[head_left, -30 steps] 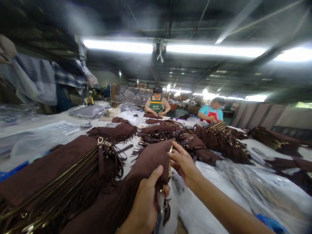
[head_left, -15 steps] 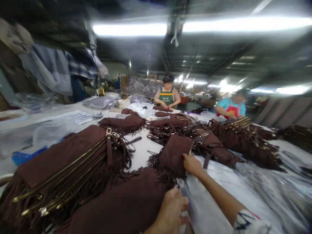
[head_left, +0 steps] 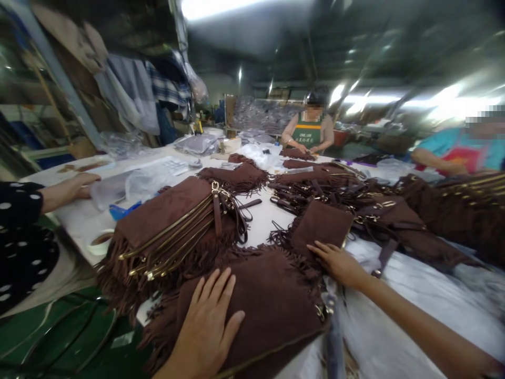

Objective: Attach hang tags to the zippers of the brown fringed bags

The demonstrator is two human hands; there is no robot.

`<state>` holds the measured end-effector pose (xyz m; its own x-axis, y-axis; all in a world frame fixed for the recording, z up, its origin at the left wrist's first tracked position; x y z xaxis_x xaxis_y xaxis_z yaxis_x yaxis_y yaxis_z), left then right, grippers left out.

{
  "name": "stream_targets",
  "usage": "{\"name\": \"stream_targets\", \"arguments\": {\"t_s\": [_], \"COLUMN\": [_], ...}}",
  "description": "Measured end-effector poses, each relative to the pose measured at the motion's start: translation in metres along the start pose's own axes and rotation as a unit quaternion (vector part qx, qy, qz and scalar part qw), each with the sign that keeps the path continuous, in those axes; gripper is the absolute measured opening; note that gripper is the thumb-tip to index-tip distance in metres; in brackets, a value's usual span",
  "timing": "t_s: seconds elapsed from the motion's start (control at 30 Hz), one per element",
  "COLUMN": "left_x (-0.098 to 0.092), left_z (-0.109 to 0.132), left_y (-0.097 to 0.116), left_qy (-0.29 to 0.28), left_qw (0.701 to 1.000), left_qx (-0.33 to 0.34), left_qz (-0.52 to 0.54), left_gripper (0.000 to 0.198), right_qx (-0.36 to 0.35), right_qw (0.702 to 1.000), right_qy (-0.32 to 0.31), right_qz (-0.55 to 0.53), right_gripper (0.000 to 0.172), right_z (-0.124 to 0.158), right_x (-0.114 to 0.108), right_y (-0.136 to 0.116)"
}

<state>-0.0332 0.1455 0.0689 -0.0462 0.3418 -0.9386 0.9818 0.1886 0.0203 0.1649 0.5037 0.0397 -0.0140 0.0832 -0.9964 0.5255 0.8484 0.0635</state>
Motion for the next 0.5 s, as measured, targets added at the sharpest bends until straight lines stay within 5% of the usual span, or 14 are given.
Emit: {"name": "stream_targets", "arguments": {"t_s": [0.13,0.23,0.37,0.5], "left_x": [0.000,-0.009,-0.032,-0.050], "left_z": [-0.007,-0.004,0.024,0.068], "left_y": [0.005,0.000,-0.015,-0.022], "left_qy": [-0.020,-0.012,0.027,0.085], "left_qw": [0.997,0.990,0.965,0.951], "left_qx": [-0.038,-0.048,-0.066,-0.096], "left_qz": [0.061,0.129,0.254,0.280], "left_gripper": [0.055,0.047,0.035,0.027], "right_qx": [0.011,0.018,-0.091,-0.188], "right_qw": [0.999,1.000,0.994,0.979], "right_qy": [-0.039,-0.023,-0.017,-0.012], "right_qz": [0.010,0.006,-0.054,-0.074], "right_gripper": [0.048,0.044,0.050,0.065], "right_z": [-0.011,-0.001,0.060,0.117], "right_x": [-0.032,-0.073,-0.115,-0.100], "right_y": [-0.020,-0.066,-0.159,-0.221]}}
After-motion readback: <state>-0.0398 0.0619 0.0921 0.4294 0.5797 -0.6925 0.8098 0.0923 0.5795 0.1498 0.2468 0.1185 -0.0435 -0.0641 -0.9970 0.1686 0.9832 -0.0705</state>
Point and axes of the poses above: each hand's wrist, its own z-axis away from the middle knuckle, its own x-axis out of the palm, y = z × x, the point moved 3 cm from there along -z, towards the middle knuckle, and after that the axes turned 5 degrees about x, right-handed, at the moved point
